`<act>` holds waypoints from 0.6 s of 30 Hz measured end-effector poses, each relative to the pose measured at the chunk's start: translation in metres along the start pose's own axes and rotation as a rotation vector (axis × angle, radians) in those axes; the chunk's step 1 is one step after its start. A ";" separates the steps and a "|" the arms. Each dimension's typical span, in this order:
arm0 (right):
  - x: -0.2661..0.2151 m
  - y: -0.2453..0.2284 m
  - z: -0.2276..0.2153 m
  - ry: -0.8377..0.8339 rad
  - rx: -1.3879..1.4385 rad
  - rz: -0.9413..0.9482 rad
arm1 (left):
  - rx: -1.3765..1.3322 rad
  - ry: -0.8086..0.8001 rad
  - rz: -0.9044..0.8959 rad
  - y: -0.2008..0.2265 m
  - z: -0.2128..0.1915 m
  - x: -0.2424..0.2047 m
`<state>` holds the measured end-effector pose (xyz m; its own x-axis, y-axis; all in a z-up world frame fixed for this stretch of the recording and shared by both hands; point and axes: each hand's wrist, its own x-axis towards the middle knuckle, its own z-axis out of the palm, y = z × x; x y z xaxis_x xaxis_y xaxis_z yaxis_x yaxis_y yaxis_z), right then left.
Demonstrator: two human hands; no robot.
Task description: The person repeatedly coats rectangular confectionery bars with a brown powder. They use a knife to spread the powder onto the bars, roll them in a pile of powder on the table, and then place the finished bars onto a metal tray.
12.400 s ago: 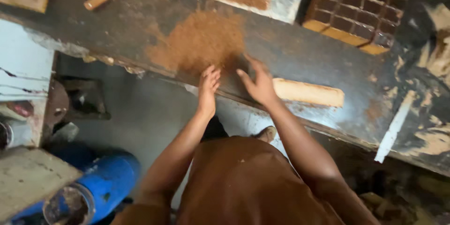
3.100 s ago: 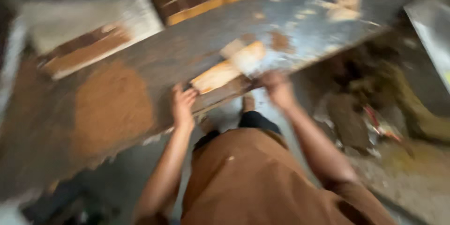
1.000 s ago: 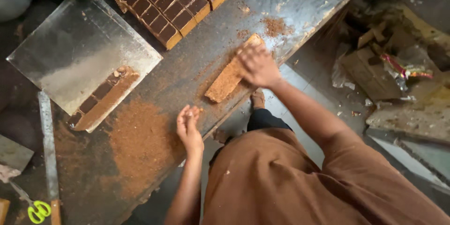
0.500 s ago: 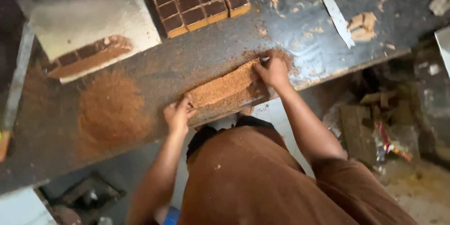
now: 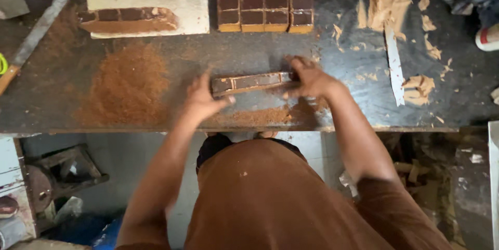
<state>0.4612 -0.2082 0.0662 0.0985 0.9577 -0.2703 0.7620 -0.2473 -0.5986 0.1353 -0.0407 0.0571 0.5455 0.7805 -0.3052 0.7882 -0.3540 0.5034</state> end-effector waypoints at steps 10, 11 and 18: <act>0.029 -0.021 0.041 0.038 -0.127 -0.085 | 0.082 0.034 0.346 0.009 0.016 0.016; 0.029 -0.031 0.045 0.031 -0.142 -0.015 | 0.074 0.077 0.389 0.002 0.008 0.017; 0.091 -0.158 0.028 0.242 -0.035 -0.033 | 0.065 0.130 0.528 -0.056 -0.135 0.046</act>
<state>0.3319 -0.0863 0.1153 0.2206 0.9735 -0.0596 0.7885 -0.2140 -0.5766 0.0778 0.0847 0.1235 0.8352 0.5441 0.0799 0.4351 -0.7426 0.5092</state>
